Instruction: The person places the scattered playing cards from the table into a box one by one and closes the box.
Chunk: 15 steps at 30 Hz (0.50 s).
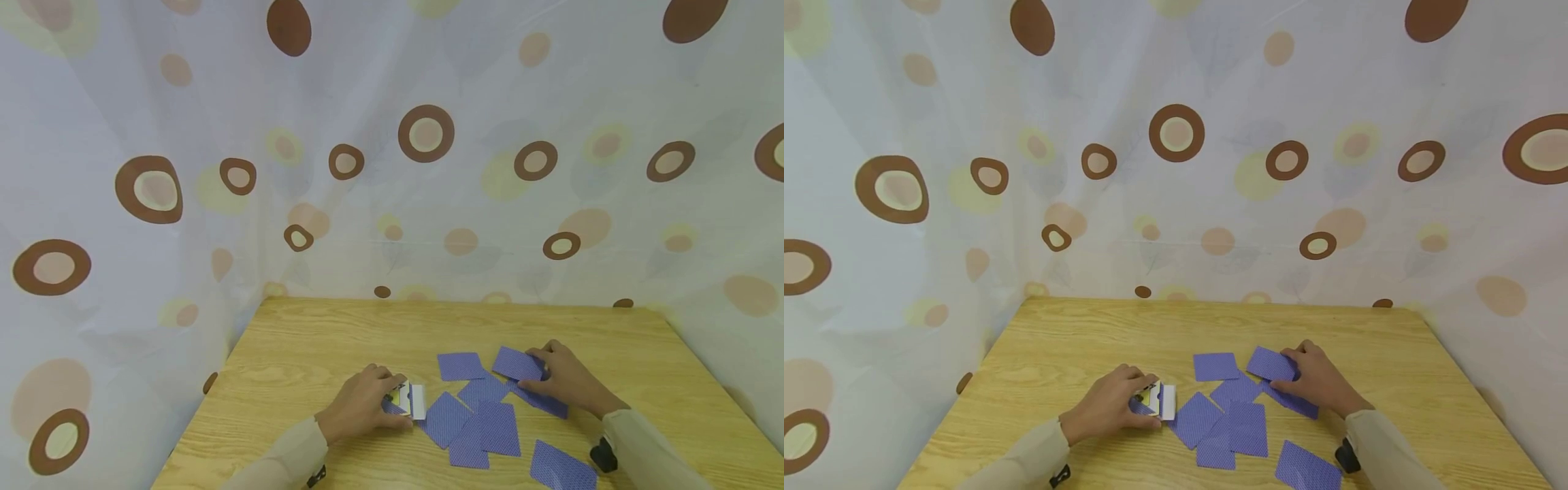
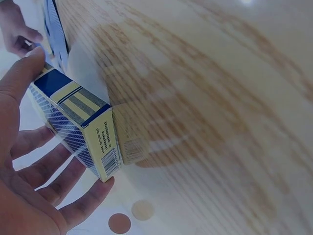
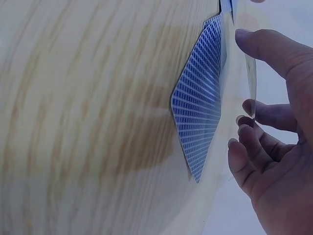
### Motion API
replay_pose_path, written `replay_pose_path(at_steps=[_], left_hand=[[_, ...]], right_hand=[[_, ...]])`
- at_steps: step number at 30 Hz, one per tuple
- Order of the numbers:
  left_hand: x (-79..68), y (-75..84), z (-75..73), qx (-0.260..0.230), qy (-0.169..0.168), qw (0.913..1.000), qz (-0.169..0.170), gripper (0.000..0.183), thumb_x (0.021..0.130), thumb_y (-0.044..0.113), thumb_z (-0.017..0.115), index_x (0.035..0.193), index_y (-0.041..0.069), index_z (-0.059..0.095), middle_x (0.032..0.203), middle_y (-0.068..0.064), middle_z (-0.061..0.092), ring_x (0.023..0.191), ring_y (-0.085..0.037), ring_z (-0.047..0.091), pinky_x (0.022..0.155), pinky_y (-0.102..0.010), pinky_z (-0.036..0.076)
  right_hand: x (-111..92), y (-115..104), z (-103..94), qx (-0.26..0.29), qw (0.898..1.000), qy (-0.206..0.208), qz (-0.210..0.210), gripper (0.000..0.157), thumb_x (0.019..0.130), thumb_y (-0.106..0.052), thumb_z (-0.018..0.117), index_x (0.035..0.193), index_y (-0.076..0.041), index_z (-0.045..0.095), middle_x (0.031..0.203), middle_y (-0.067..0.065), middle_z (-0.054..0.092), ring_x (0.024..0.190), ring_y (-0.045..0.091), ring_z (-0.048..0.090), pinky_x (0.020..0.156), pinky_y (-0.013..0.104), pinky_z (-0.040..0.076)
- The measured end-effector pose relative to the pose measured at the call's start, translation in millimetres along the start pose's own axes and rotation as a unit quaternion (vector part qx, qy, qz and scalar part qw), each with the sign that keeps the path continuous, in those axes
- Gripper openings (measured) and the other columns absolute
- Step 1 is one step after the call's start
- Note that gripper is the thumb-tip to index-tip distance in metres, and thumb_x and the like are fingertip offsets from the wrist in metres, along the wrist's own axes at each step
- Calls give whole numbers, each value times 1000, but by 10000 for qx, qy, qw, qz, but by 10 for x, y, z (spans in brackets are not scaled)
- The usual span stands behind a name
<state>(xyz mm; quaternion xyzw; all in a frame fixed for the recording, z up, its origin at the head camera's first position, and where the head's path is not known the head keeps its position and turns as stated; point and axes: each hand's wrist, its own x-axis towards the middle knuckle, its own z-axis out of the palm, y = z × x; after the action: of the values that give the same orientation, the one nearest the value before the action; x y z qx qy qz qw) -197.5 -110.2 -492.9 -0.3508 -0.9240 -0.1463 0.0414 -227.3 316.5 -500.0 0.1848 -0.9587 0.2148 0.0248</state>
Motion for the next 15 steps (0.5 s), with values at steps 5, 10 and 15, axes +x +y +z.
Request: replay_pose_path(at_steps=[5,10,15], left_hand=[[-1,3,4,-33,-51,10000,-23,81,82,70,72,137,12,66,119,-3,67,102,-15,58,75,-24,50],[-3,3,4,-40,-102,9999,-69,81,83,71,72,138,12,66,120,-2,67,103,-15,58,76,-24,50],[-4,3,-3,-76,-68,9999,-74,80,83,69,73,138,12,66,119,-2,66,100,-13,55,73,-22,48]], right_hand=[[-20,-66,-15,156,9999,-56,-10,80,85,-51,81,135,8,61,107,11,53,81,14,47,67,29,46],[-23,-176,-44,252,9996,-90,-111,79,85,-51,81,134,7,62,108,8,53,83,15,46,68,29,45],[-11,-239,-54,121,9996,-26,-241,77,85,-51,82,133,5,63,108,7,53,85,15,47,70,32,46]])
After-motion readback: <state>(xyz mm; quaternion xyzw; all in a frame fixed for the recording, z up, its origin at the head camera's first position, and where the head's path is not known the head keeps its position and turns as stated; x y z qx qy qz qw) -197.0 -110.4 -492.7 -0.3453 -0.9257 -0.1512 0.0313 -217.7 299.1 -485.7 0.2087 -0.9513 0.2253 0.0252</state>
